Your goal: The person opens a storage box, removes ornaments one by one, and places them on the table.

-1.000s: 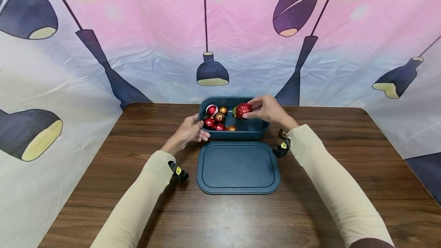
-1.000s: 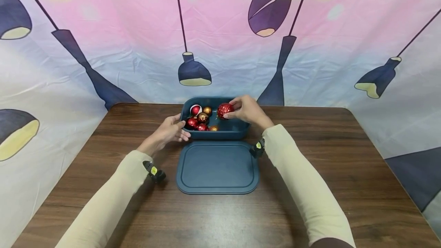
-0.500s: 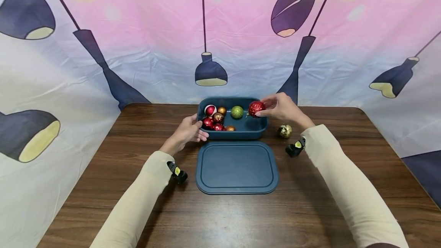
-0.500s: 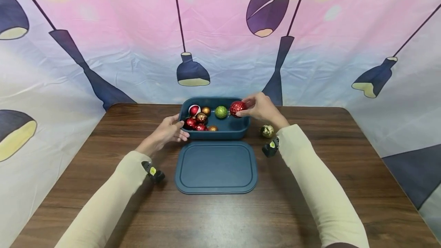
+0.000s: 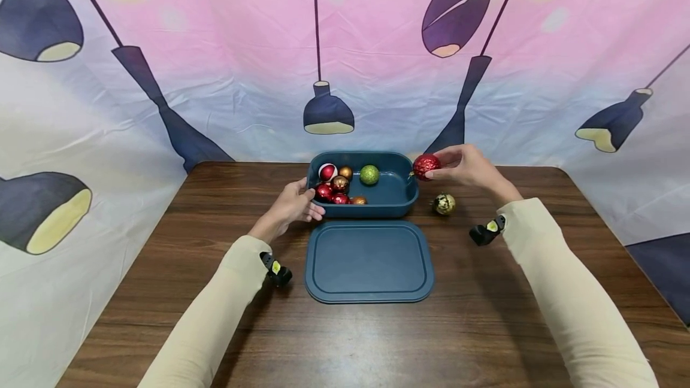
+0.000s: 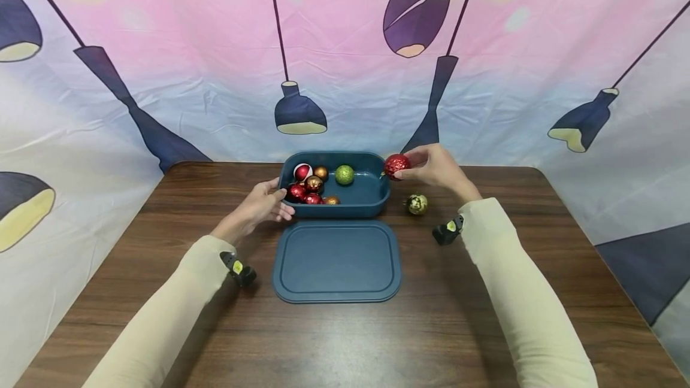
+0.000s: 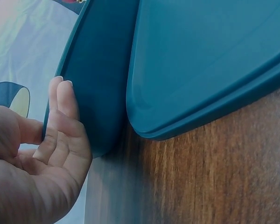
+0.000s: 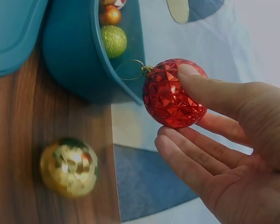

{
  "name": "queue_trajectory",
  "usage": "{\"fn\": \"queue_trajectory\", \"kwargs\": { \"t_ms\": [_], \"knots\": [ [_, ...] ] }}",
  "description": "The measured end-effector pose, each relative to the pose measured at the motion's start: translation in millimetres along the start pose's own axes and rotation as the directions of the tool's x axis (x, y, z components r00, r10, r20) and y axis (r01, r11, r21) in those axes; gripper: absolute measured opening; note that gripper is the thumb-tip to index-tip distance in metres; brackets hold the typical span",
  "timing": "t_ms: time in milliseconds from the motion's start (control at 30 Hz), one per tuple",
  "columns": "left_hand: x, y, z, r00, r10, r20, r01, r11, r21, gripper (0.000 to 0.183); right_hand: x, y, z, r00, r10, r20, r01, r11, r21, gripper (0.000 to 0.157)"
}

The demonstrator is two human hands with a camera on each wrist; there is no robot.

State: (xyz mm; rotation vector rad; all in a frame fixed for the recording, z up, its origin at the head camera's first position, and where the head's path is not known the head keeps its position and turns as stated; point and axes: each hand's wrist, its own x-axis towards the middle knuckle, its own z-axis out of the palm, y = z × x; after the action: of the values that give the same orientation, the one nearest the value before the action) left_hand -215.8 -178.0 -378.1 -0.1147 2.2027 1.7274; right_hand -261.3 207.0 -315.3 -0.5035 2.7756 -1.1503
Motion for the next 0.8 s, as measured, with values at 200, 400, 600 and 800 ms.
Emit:
{"fn": "queue_trajectory", "kwargs": {
  "t_ms": [200,400,600,800],
  "knots": [
    [1.0,-0.6,0.7,1.000,-0.005,-0.004,0.005,1.000,-0.004,0.060,-7,12,-11.2,1.000,0.013,-0.018,-0.014,0.999,-0.051,0.051],
    [1.3,-0.9,1.2,1.000,0.000,0.000,0.000,1.000,-0.008,0.060,-16,25,-20.5,0.999,0.033,-0.042,-0.036,0.996,-0.078,0.053],
    [1.8,-1.1,1.0,1.000,0.003,0.002,-0.003,1.000,-0.012,0.060,-24,37,-28.7,0.998,0.048,-0.034,-0.051,0.994,-0.098,0.053],
    [0.7,-0.6,1.0,1.000,0.006,0.006,-0.006,1.000,-0.009,0.059,-35,50,-30.9,0.997,0.068,-0.048,-0.071,0.995,-0.069,0.049]
  ]
}}
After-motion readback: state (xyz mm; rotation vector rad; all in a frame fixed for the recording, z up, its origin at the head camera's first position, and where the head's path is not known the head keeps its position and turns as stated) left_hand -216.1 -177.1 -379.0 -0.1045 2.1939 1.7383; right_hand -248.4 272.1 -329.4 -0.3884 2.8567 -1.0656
